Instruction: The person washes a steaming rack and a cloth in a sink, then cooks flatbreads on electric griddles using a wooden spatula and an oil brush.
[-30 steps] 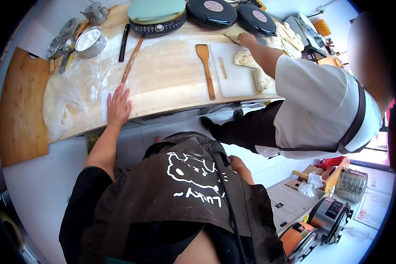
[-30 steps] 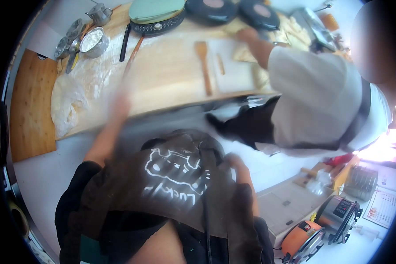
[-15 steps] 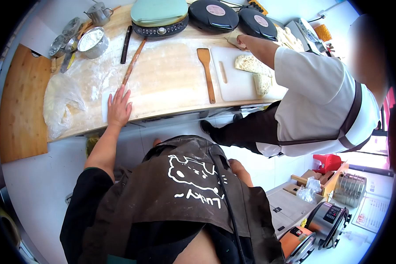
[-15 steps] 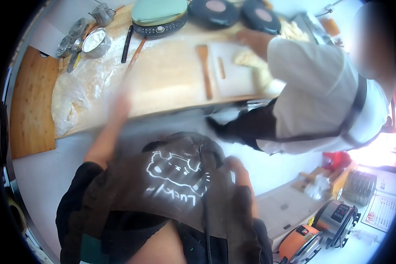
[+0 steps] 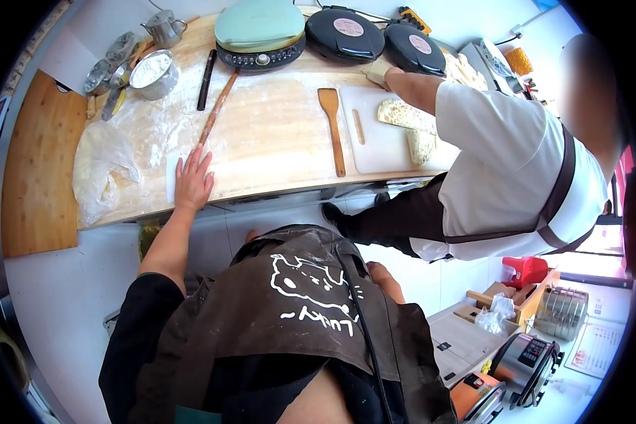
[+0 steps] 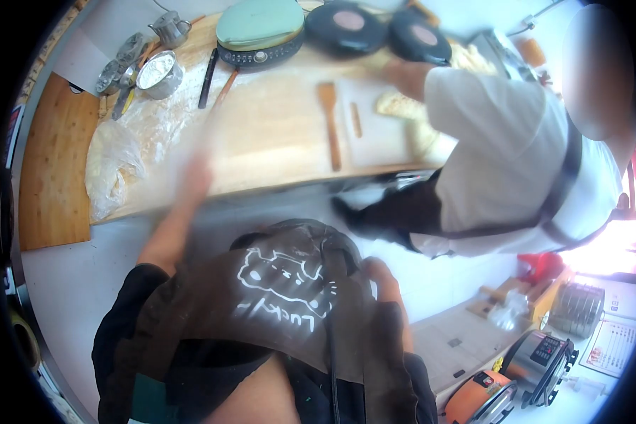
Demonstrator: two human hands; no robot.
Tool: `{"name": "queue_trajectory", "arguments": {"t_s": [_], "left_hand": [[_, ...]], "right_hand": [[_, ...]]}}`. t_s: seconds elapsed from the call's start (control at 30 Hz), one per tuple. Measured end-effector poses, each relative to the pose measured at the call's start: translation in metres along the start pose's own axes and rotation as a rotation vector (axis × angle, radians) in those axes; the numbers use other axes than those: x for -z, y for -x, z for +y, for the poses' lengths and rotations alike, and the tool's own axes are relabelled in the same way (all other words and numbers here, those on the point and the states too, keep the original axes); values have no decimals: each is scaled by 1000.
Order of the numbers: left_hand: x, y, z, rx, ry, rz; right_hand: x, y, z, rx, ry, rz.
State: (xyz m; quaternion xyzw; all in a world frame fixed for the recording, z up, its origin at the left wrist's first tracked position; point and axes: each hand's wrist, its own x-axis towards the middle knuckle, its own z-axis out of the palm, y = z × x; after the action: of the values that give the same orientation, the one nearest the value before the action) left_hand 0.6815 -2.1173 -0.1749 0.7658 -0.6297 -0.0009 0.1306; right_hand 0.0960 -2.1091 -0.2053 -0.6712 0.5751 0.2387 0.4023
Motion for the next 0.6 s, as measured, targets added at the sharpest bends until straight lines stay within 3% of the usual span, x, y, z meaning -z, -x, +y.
{"name": "queue_trajectory", "arguments": {"t_s": [0.4,0.5,0.6], "left_hand": [[3,0,4,-15,-40,1],[4,-3,4,9,-34,-36],[10,-4,8,29,-82,-91]], "right_hand": [[-15,-30,35,110,22,11],[4,-14,10,141,82,-41],[-11,-32,26,44,-4,7]]}}
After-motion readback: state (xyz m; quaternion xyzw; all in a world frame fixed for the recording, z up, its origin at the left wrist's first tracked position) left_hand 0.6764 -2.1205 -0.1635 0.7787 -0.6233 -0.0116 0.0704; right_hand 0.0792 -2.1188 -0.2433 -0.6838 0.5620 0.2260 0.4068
